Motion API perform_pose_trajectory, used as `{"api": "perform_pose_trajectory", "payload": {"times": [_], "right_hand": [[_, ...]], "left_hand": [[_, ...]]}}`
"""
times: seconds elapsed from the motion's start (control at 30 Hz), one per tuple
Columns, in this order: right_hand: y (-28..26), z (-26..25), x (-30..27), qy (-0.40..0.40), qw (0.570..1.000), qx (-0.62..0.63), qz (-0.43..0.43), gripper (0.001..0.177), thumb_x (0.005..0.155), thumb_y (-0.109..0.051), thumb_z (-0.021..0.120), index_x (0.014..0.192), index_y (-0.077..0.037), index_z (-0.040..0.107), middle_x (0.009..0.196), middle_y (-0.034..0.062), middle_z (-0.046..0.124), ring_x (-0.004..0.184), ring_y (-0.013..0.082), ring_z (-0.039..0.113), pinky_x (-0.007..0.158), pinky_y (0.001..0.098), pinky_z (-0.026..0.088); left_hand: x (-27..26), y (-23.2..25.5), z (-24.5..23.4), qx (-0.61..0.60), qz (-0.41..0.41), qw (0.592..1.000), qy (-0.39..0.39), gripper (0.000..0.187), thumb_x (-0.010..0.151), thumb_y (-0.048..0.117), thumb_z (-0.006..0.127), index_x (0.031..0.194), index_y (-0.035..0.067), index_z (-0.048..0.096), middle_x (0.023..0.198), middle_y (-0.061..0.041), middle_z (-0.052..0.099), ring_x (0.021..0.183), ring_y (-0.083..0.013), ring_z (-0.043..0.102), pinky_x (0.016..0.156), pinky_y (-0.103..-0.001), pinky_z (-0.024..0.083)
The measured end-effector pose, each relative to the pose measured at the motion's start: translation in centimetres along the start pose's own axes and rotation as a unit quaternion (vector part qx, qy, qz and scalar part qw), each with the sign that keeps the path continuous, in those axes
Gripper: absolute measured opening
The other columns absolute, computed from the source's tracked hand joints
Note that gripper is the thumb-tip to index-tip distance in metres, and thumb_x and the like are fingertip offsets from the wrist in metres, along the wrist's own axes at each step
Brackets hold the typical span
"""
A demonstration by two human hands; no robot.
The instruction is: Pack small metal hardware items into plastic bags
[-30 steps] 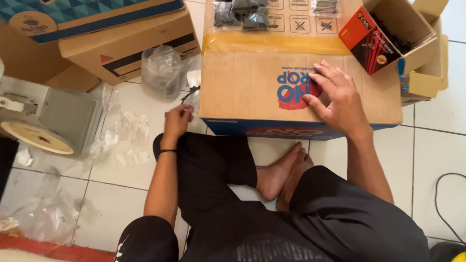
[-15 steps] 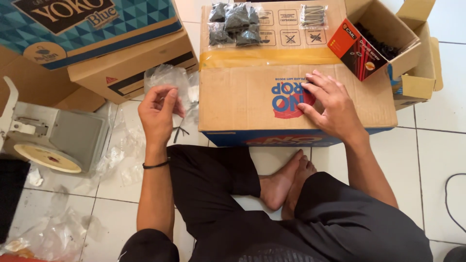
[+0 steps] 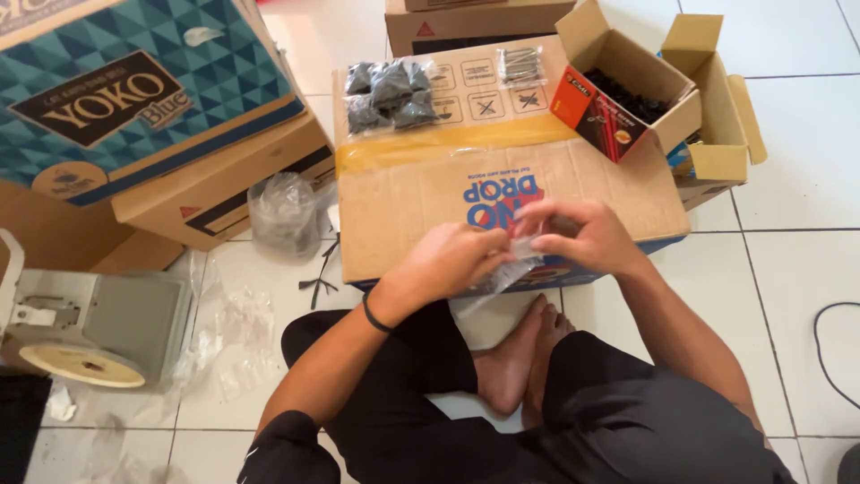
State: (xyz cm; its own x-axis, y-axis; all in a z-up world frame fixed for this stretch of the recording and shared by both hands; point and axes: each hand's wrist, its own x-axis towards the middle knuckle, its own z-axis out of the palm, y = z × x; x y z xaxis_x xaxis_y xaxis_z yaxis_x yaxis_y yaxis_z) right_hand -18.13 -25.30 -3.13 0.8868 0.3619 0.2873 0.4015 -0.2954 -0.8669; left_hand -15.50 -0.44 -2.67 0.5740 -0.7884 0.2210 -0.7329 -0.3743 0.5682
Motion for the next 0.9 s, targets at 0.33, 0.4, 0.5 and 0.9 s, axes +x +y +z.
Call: {"api": "perform_pose_trajectory", "payload": {"times": [0.33,0.4,0.5,0.9], "right_hand": [[-1.2,-0.9,-0.8,0.097,0.993,0.058,-0.035,0.014,0.092,-0.009,0.077,0.078,-0.006,0.077,0.062,0.0027,0.067,0.058,0.0112,0.061,0.064,0.0233,0.052],[-1.1,0.1,-0.8,0.159,0.98,0.116,0.016,0.013,0.094,-0.004,0.075,0.081,-0.001,0.075,0.061,0.0073,0.069,0.056,0.0095,0.063,0.059,0.0213,0.053],[-1.0,0.2,-0.6,0.155,0.979,0.117,0.056,0.014,0.096,-0.006,0.072,0.083,-0.001,0.077,0.062,0.0091,0.071,0.055,0.0102,0.065,0.057,0.0217,0.054],[-5.5,0.7,0.2,0.116,0.986,0.108,0.059,0.008,0.092,-0.011,0.077,0.094,-0.004,0.082,0.075,0.0051,0.074,0.067,0.0065,0.059,0.062,0.0209,0.051]], "left_hand": [[-1.4,0.1,-3.6,-0.193,-0.11,0.973,0.065,0.008,0.096,0.019,0.069,0.097,0.012,0.072,0.064,-0.008,0.068,0.055,-0.0202,0.068,0.058,-0.035,0.059],[-1.5,-0.5,-3.2,-0.299,-0.145,0.921,0.205,0.008,0.094,0.017,0.075,0.099,0.01,0.076,0.074,-0.007,0.071,0.068,-0.0146,0.071,0.059,-0.024,0.061],[-1.6,-1.7,-1.9,-0.332,-0.155,0.886,0.285,0.011,0.095,0.016,0.075,0.097,0.006,0.077,0.076,-0.009,0.072,0.066,-0.0161,0.072,0.055,-0.026,0.064],[-0.1,2.8,-2.6,-0.408,-0.104,0.871,0.255,0.035,0.094,0.015,0.075,0.124,0.001,0.065,0.103,-0.017,0.072,0.093,-0.021,0.07,0.071,-0.035,0.068]]}}
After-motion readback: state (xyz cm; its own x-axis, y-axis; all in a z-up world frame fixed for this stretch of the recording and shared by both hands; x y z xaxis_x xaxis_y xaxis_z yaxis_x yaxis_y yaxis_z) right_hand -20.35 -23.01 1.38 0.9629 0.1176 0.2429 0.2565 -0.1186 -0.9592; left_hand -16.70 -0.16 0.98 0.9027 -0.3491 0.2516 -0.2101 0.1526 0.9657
